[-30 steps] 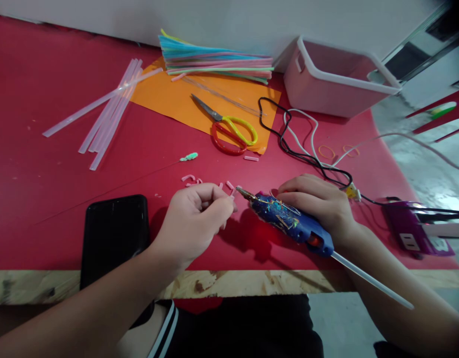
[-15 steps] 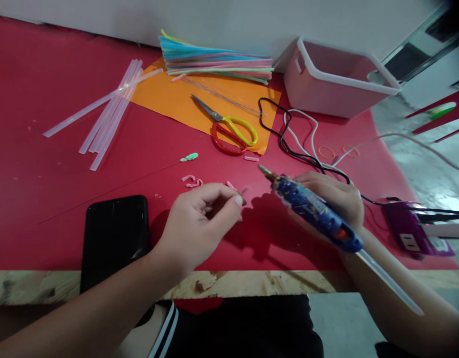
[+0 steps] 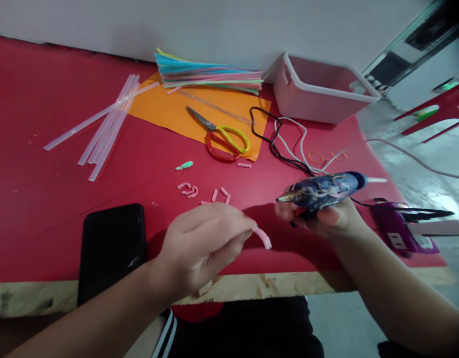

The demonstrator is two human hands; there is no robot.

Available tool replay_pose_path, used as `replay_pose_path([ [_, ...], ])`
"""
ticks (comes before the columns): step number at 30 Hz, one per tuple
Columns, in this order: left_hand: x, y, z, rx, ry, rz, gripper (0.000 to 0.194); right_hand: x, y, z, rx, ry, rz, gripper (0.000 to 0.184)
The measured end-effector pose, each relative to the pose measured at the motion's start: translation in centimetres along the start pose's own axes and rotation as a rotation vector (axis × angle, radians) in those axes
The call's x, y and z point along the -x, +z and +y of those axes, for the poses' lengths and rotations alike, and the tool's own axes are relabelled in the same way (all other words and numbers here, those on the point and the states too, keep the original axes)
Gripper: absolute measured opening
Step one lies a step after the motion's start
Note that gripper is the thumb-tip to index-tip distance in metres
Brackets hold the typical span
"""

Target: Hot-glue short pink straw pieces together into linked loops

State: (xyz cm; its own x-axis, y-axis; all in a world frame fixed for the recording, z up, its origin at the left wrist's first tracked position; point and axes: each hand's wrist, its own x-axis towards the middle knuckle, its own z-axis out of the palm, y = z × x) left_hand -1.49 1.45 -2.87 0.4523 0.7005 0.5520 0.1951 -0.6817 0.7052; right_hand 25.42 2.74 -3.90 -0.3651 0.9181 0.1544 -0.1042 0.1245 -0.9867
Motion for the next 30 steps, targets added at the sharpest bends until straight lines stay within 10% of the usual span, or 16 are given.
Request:
replay_pose_path([
  [6,0.2,-0.2,-0.2,0.130,0.031,-0.086,0.032,0.4,-1.0,0.0,0.127,-0.004,-0.130,0.041],
  [12,-0.1,0.0,-0.5,0.105,0.226,0.077,0.016,0.8,-1.3,0.3,0.186,0.029,-0.152,0.045],
  [30,-0.5,0.0,0.0,0.013,0.195,0.119,0.009,0.8,-0.7,0.2,0.203,0.045,-0.109,0.040],
])
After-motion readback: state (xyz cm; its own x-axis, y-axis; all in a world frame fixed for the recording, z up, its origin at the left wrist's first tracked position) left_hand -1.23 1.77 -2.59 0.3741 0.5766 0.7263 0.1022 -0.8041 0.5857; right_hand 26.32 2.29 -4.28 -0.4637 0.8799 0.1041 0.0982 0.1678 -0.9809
